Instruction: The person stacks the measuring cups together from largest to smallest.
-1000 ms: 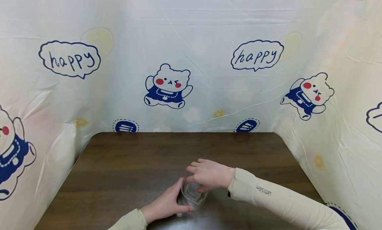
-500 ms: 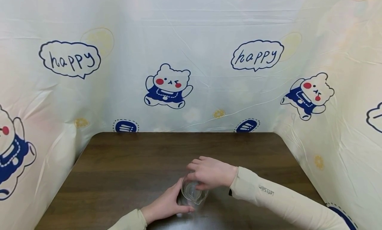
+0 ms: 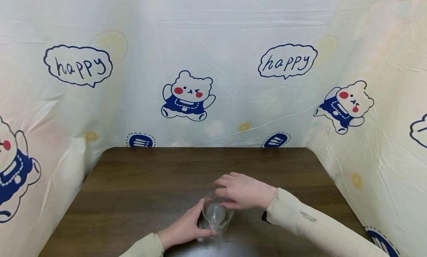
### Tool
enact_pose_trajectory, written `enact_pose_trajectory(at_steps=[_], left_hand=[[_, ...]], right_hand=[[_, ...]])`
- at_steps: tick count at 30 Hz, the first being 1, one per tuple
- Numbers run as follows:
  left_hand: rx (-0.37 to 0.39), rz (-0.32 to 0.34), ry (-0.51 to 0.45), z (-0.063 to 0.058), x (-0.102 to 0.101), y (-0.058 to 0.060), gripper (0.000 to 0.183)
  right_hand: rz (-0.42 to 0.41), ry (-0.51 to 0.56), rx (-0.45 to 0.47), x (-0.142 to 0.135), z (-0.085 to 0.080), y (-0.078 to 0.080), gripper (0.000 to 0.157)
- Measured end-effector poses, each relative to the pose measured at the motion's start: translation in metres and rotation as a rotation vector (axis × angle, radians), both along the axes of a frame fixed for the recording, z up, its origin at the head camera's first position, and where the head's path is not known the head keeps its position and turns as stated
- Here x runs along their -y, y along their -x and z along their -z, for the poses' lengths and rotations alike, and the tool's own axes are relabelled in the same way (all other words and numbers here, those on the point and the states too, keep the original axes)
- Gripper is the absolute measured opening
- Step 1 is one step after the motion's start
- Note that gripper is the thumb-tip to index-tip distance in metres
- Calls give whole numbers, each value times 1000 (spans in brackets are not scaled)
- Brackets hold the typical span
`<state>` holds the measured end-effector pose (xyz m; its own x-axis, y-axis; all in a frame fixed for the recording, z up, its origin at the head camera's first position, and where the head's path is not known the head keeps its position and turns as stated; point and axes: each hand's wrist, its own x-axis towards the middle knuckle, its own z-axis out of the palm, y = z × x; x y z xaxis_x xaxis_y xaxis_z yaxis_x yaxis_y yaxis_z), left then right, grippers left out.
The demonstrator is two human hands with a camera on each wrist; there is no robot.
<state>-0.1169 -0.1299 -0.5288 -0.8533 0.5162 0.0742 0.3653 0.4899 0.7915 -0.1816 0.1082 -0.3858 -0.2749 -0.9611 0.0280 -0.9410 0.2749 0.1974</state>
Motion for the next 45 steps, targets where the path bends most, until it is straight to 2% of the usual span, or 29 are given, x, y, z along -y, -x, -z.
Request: enact_pose_trajectory(at_steps=[6, 10, 18, 25, 36, 45], left_hand=[[-5, -4, -14, 0, 1, 2, 91], [-10, -11, -7, -1, 0, 2, 90], [-24, -17, 25, 0, -1, 0, 90], [-30, -32, 45, -1, -1, -1, 91], [-19, -37, 57, -3, -2, -4, 97], [-37, -43, 50, -2, -3, -5, 96]], right_hand=[[50, 54, 41, -14, -5, 2, 21], [102, 106, 75, -26, -3, 0, 21], [311, 276, -17, -54, 24, -13, 26], [475, 388, -51, -69, 43, -26, 40], [577, 475, -129, -80, 71, -32, 43], [610, 542, -138, -82, 86, -33, 45]])
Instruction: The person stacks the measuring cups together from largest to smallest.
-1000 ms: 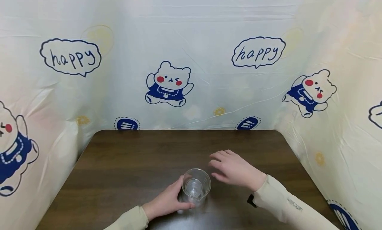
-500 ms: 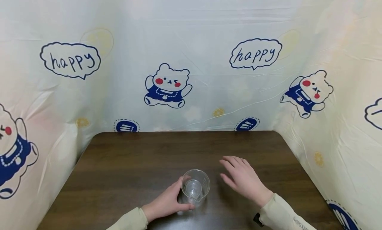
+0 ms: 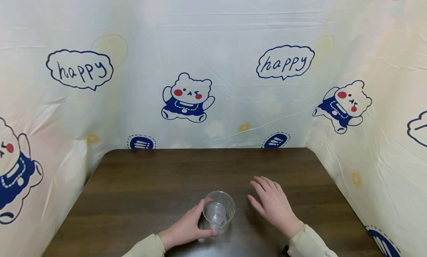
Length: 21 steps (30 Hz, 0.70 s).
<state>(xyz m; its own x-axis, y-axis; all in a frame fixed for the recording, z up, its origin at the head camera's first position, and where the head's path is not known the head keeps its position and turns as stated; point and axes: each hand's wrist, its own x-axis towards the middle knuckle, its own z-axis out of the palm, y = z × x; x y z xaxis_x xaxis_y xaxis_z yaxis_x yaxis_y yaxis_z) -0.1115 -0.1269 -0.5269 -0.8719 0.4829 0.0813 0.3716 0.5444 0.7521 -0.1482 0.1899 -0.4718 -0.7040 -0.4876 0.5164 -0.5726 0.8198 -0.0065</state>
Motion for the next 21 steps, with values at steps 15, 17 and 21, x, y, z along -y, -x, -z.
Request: enact_pose_trajectory(at_steps=[15, 17, 21], left_hand=[[2, 8, -8, 2, 1, 1, 94], [-1, 9, -9, 2, 1, 1, 94], [-5, 10, -8, 2, 1, 1, 94]], right_hand=[[84, 3, 8, -1, 23, 0, 47], [91, 1, 8, 0, 25, 0, 48], [96, 2, -4, 0, 28, -1, 47]])
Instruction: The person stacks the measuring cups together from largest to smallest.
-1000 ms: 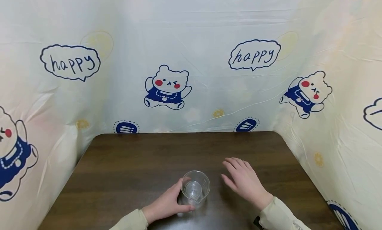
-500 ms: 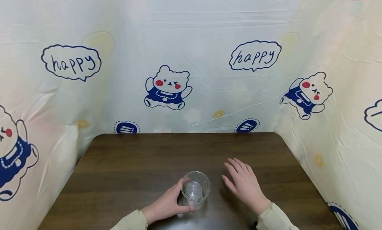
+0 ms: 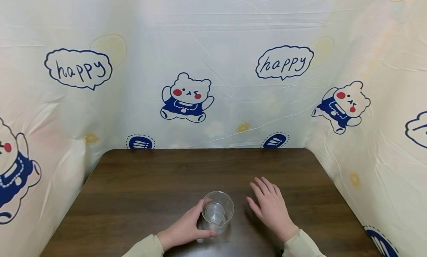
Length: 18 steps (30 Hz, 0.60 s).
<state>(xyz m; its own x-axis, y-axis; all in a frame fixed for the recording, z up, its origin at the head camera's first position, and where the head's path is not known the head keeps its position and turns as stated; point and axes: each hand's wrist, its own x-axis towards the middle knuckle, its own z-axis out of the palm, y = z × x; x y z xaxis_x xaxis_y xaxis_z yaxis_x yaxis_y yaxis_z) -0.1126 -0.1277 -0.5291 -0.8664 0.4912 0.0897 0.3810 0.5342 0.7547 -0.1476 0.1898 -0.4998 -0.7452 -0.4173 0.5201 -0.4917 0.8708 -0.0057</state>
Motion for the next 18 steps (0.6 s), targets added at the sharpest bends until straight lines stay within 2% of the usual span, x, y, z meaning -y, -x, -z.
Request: enact_pose_trajectory(at_steps=[3, 10, 18], left_hand=[[10, 2, -2, 0, 0, -1, 95], [24, 9, -1, -3, -2, 0, 95], [18, 26, -3, -8, -1, 3, 100]], right_hand=[[9, -8, 11, 0, 2, -1, 50], [45, -36, 64, 0, 5, -1, 67], [67, -22, 46, 1, 8, 1, 67]])
